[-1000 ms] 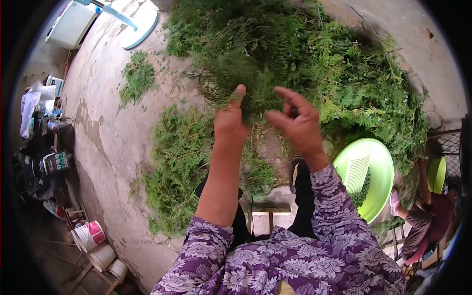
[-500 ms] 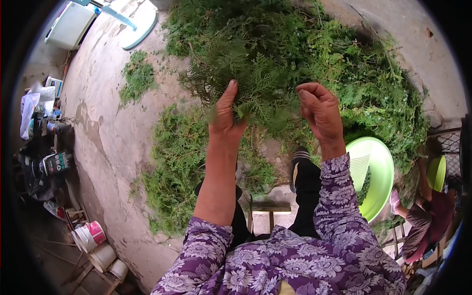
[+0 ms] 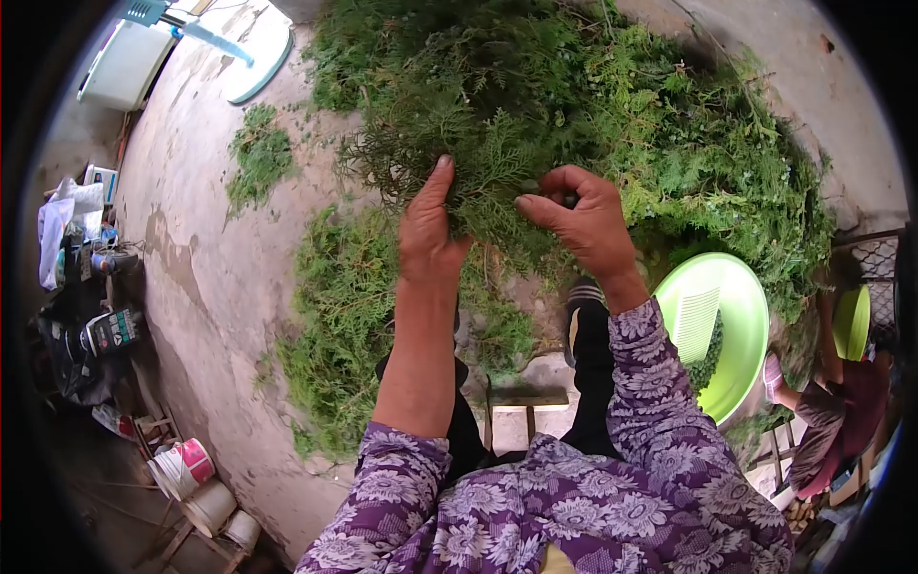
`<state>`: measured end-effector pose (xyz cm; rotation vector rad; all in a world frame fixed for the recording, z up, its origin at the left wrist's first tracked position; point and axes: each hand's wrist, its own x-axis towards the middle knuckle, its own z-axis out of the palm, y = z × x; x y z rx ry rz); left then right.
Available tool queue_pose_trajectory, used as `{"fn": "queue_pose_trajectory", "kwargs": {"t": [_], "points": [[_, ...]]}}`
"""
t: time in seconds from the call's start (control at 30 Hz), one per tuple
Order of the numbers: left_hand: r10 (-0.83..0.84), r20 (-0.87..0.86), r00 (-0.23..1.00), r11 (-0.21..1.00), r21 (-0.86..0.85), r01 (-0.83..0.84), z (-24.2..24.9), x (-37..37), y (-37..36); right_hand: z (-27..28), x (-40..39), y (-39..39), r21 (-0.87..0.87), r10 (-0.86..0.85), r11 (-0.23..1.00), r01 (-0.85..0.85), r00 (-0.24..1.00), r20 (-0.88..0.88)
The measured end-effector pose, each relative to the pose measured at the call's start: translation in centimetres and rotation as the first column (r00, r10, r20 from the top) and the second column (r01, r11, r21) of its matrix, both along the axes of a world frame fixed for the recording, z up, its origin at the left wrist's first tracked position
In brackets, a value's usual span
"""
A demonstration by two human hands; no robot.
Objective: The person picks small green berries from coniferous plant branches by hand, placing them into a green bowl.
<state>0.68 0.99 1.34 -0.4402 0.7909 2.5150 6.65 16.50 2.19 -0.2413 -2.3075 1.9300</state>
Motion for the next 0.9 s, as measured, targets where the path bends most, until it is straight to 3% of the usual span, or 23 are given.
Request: {"fn": "queue_pose_trajectory", "kwargs": {"t": [0.1, 0.23, 0.3, 0.4, 0.5, 0.6, 0.8, 0.9], "points": [[-0.01, -0.022, 1.0, 0.999, 0.033, 0.01, -0.1, 0.1, 0.2, 0.3, 0.0, -0.4, -0.096, -0.063, 0.993, 0.065, 0.998, 0.026], [-0.038, -0.034, 0.999, 0.998, 0.043, 0.04, 0.0, 0.1, 0.4, 0.1, -0.2, -0.5, -0.093, -0.026, 0.995, 0.032, 0.997, 0.066], [-0.043, -0.038, 0.998, 0.997, 0.058, 0.046, 0.0, 0.1, 0.5, -0.1, -0.3, -1.3, -0.32, -0.047, 0.947, 0.036, 0.999, -0.027], [0.012, -0.002, 1.0, 1.0, 0.012, -0.012, -0.3, -0.3, 0.2, 0.6, 0.1, -0.6, -0.206, 0.067, 0.977, -0.058, 0.997, 0.036], [0.01, -0.009, 1.0, 1.0, 0.0, -0.01, -0.9, -0.5, -0.6, 1.5, 0.4, -0.9, -0.238, 0.206, 0.954, -0.181, 0.975, 0.085], [-0.082, -0.065, 0.995, 0.996, 0.024, 0.083, -0.8, -0.1, -1.0, 1.5, 0.7, -0.6, -0.227, 0.35, 0.925, -0.306, 0.917, 0.19], [-0.003, 0.035, 0.999, 0.998, -0.069, 0.005, -2.0, -0.4, -0.4, 2.1, 1.5, -1.6, -0.161, 0.166, 0.975, -0.153, 0.984, 0.065], [-0.006, 0.05, 0.999, 0.994, -0.112, 0.012, -2.2, -0.5, -0.6, 1.9, 1.7, -1.6, -0.115, 0.191, 0.976, -0.184, 0.979, 0.063]]}}
